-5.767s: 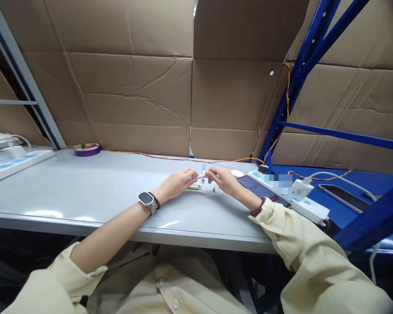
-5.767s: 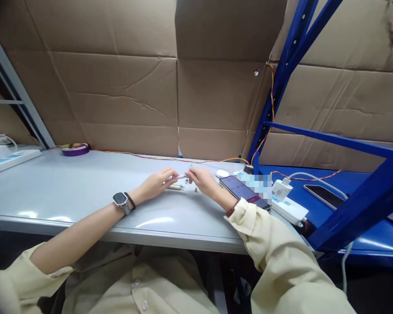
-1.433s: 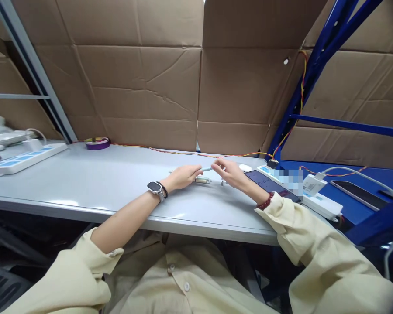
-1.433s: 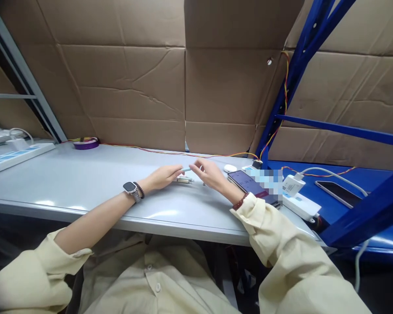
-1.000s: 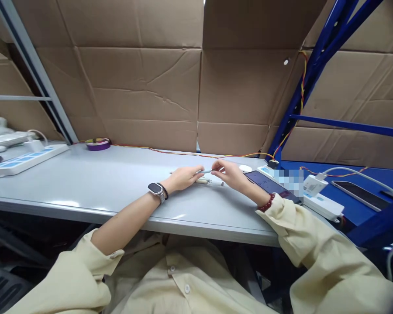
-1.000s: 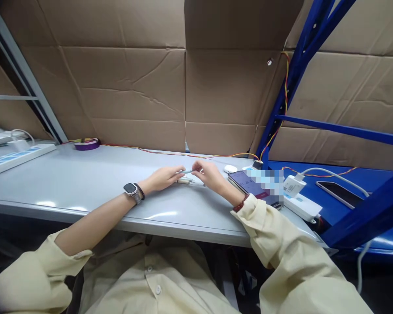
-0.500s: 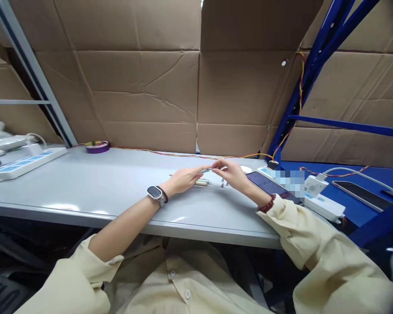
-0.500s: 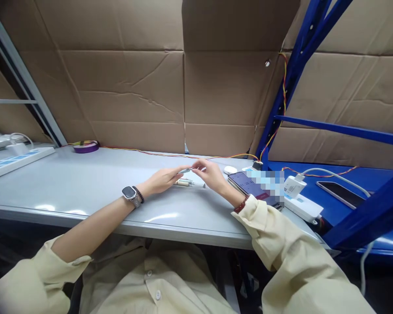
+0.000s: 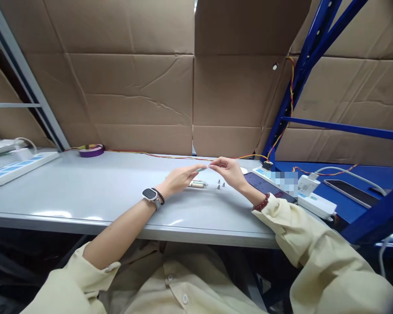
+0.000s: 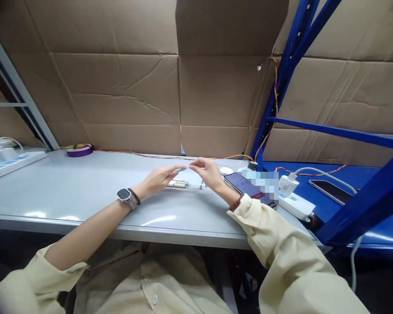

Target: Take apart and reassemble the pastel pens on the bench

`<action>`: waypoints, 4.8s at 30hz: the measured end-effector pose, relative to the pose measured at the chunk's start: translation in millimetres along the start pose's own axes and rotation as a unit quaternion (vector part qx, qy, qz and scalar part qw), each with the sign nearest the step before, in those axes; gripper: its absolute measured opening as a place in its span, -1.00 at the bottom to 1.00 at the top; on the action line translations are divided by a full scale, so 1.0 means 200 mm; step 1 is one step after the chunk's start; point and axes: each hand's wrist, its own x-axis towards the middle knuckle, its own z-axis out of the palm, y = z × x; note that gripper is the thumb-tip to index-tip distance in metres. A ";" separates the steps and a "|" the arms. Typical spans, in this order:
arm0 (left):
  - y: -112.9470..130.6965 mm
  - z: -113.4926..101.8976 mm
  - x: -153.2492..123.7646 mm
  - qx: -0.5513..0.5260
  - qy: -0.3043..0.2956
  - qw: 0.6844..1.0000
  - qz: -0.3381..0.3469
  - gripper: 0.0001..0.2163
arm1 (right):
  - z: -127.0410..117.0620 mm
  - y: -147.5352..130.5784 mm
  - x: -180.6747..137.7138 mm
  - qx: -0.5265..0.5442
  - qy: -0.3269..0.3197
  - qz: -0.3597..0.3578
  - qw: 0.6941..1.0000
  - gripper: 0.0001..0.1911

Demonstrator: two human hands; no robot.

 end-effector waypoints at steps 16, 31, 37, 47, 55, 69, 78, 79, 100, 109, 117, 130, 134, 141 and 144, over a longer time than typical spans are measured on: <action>-0.03 0.00 -0.02 -0.002 0.017 1.000 0.005 -0.67 | -0.08 0.02 0.03 -0.008 -0.057 -0.010 0.998 -0.74; -0.04 0.00 -0.01 -0.007 0.043 0.999 -0.009 -0.69 | -0.20 0.11 0.09 -0.100 0.043 -0.009 0.994 -0.78; -0.07 0.00 -0.01 -0.009 0.057 0.997 -0.045 -0.66 | -0.23 0.15 0.07 -0.194 -0.087 -0.038 0.976 -0.88; -0.12 0.02 0.01 0.003 0.045 0.996 -0.084 -0.69 | -0.13 0.14 0.00 -0.286 -0.269 -0.050 0.918 -0.85; -0.22 0.04 0.01 -0.002 -0.022 0.998 -0.058 -0.70 | -0.13 0.08 -0.01 -0.325 -0.297 -0.018 0.898 -0.85; -0.19 0.04 0.02 -0.011 -0.018 1.000 -0.020 -0.67 | -0.11 0.08 0.00 -0.276 -0.232 -0.062 0.931 -0.80; -0.11 0.05 0.01 -0.042 -0.015 0.999 0.008 -0.73 | -0.02 0.06 -0.04 -0.205 -0.184 -0.120 0.954 -0.91; -0.11 0.05 0.01 -0.045 -0.016 0.999 0.008 -0.74 | -0.02 0.05 -0.04 -0.200 -0.179 -0.120 0.956 -0.90; -0.05 0.05 0.00 -0.075 -0.015 0.997 0.012 -0.76 | 0.00 0.03 -0.05 -0.150 -0.170 -0.130 0.965 -0.93; -0.06 0.05 0.01 -0.100 0.002 0.995 0.006 -0.72 | -0.01 0.02 -0.05 -0.167 -0.160 -0.134 0.964 -0.86; -0.16 0.08 0.04 -0.075 -0.037 0.996 -0.039 -0.68 | -0.05 0.00 -0.02 -0.226 -0.136 -0.114 0.958 -0.72; -0.15 0.10 0.03 -0.029 -0.073 0.996 -0.044 -0.64 | -0.05 -0.04 -0.04 -0.260 -0.152 -0.117 0.946 -0.66; -0.12 0.11 0.00 -0.019 -0.072 0.996 -0.042 -0.62 | 0.03 -0.11 -0.17 -0.228 -0.231 -0.153 0.933 -0.68; -0.11 0.12 -0.03 -0.001 -0.077 0.996 -0.045 -0.66 | 0.03 -0.25 -0.30 -0.141 -0.391 -0.123 0.901 -0.77; -0.11 0.12 -0.03 0.021 -0.087 0.995 -0.051 -0.66 | 0.01 -0.24 -0.29 -0.178 -0.406 -0.099 0.891 -0.70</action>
